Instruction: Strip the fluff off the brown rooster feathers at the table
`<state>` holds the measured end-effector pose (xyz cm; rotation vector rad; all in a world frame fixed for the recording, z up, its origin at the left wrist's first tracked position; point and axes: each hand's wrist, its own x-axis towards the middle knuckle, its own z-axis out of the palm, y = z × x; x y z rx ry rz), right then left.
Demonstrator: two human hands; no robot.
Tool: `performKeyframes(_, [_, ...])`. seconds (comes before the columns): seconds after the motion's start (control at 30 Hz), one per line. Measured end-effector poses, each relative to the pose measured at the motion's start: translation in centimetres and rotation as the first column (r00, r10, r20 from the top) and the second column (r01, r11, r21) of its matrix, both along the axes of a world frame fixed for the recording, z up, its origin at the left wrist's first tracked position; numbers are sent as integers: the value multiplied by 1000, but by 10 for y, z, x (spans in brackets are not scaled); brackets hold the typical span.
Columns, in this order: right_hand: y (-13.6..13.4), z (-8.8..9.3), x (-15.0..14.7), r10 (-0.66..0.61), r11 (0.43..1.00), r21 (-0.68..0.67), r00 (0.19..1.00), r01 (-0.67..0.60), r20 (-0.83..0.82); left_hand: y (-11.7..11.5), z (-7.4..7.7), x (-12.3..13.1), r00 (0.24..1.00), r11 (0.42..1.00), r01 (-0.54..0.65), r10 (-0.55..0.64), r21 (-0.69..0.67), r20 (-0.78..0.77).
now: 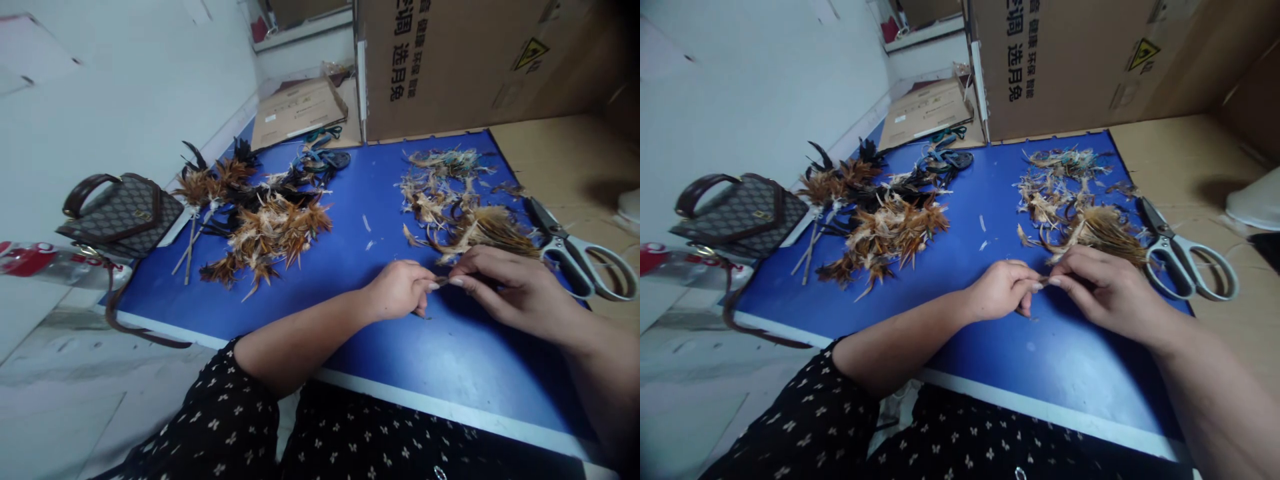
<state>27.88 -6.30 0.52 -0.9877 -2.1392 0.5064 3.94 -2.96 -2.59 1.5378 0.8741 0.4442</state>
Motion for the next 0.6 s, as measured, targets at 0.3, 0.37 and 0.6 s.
performKeyframes(0.3, [6,-15,-2,-157,987,-25,985,156,-77,-8,-8,4,957,996,27,-1,-84,291])
performKeyframes(0.37, [8,-19,-1,-184,983,-21,981,183,-66,-3,-8,5,942,986,-51,100,-159,321])
performKeyframes(0.6, [4,-30,-12,-46,990,139,979,18,201,8,-18,13,897,917,-297,363,-265,252])
